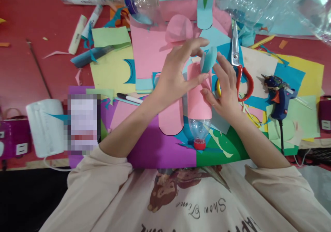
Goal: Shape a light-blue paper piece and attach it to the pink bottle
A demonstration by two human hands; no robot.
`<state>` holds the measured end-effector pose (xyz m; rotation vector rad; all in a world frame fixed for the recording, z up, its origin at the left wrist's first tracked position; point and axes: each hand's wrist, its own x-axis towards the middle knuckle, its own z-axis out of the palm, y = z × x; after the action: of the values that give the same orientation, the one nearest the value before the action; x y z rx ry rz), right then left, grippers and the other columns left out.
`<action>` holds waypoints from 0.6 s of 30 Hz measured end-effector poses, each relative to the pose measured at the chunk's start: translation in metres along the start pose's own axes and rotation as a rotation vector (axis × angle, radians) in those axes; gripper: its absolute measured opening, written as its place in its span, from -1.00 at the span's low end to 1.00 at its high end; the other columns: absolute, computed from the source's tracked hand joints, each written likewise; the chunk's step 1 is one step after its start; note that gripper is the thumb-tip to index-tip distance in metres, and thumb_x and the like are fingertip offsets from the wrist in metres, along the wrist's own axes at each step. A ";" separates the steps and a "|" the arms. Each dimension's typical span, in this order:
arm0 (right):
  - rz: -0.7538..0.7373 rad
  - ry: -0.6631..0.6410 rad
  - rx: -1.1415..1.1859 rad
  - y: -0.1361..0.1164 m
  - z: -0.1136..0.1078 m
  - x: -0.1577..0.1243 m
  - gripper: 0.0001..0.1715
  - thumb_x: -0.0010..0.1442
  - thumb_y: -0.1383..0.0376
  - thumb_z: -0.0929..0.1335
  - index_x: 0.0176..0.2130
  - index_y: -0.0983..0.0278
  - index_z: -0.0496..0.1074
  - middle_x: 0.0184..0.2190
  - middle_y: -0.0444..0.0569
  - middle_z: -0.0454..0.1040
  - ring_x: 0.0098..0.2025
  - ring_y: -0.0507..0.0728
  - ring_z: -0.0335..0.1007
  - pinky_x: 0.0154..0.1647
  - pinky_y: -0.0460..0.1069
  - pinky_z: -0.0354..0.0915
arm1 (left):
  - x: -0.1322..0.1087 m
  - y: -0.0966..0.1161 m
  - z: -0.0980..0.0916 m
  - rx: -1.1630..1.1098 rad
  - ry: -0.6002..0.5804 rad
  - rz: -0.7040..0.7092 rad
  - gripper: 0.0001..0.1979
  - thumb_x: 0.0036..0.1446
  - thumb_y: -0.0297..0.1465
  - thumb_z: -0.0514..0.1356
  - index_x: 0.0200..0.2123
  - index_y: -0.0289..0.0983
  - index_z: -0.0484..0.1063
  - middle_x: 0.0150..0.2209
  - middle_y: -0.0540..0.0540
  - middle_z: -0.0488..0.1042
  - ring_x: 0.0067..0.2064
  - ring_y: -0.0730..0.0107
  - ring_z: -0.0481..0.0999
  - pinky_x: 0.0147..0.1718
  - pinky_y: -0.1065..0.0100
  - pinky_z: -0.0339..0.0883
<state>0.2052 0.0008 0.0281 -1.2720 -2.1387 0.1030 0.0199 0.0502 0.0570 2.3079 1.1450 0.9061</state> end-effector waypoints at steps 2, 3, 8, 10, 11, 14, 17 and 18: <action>-0.029 0.021 0.043 0.000 -0.001 0.001 -0.28 0.29 0.09 0.23 0.33 -0.08 -0.13 0.33 -0.06 0.09 0.39 0.22 -0.04 0.34 0.26 0.08 | 0.000 -0.003 0.001 0.006 0.003 0.002 -0.45 0.22 0.06 -0.01 0.17 -0.07 0.15 0.09 -0.14 0.39 0.10 0.15 0.42 0.06 0.00 0.33; -0.042 0.029 0.060 0.000 -0.001 0.001 -0.26 0.28 0.10 0.25 0.33 -0.07 -0.12 0.33 -0.06 0.09 0.38 0.23 -0.04 0.35 0.25 0.08 | 0.000 -0.004 0.002 0.004 0.008 0.008 -0.45 0.23 0.06 -0.02 0.16 -0.10 0.17 0.08 -0.15 0.39 0.10 0.15 0.42 0.06 0.00 0.33; 0.004 -0.009 0.067 0.000 -0.003 0.002 -0.25 0.29 0.10 0.24 0.33 -0.13 -0.20 0.35 -0.10 0.07 0.39 0.22 -0.06 0.34 0.27 0.09 | 0.000 -0.016 0.007 -0.027 0.031 0.021 -0.48 0.21 0.07 0.01 0.04 -0.16 0.27 0.02 -0.14 0.43 0.05 0.19 0.43 0.06 0.02 0.35; 0.001 -0.014 0.067 0.000 -0.003 0.001 -0.24 0.29 0.08 0.23 0.34 -0.11 -0.22 0.34 -0.08 0.08 0.40 0.22 -0.07 0.34 0.29 0.08 | -0.001 -0.018 0.010 -0.037 0.040 0.017 -0.51 0.22 0.06 0.01 0.03 -0.15 0.27 0.01 -0.12 0.44 0.04 0.22 0.44 0.05 0.03 0.36; 0.006 -0.020 0.063 0.000 -0.003 0.001 -0.23 0.29 0.07 0.22 0.34 -0.10 -0.24 0.34 -0.09 0.08 0.40 0.22 -0.08 0.34 0.29 0.08 | -0.002 -0.019 0.011 -0.035 0.038 0.017 -0.52 0.23 0.04 0.01 0.03 -0.16 0.26 0.01 -0.12 0.43 0.04 0.23 0.44 0.05 0.04 0.35; 0.056 -0.060 0.042 0.000 -0.003 0.000 -0.24 0.30 0.05 0.20 0.34 -0.13 -0.28 0.35 -0.12 0.07 0.41 0.21 -0.10 0.35 0.29 0.07 | -0.003 -0.019 0.011 0.005 -0.007 0.038 -0.51 0.28 0.00 -0.02 0.09 -0.22 0.17 0.03 -0.15 0.42 0.07 0.25 0.40 0.07 0.09 0.32; 0.049 -0.052 0.051 0.001 -0.002 0.000 -0.24 0.29 0.03 0.20 0.34 -0.08 -0.24 0.35 -0.08 0.06 0.40 0.23 -0.07 0.33 0.31 0.09 | -0.003 -0.019 0.006 0.066 -0.025 0.067 -0.47 0.28 0.00 -0.02 0.10 -0.27 0.15 0.05 -0.18 0.40 0.10 0.23 0.35 0.07 0.10 0.27; 0.032 -0.037 0.060 0.002 -0.002 0.000 -0.24 0.29 0.04 0.21 0.34 -0.06 -0.22 0.35 -0.04 0.07 0.40 0.23 -0.06 0.32 0.31 0.10 | -0.002 -0.019 0.004 0.085 -0.014 0.078 -0.49 0.26 0.01 0.00 0.07 -0.26 0.18 0.06 -0.17 0.40 0.09 0.21 0.35 0.06 0.08 0.27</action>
<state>0.2073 0.0014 0.0290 -1.2790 -2.1308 0.2046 0.0109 0.0592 0.0417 2.4385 1.1144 0.8840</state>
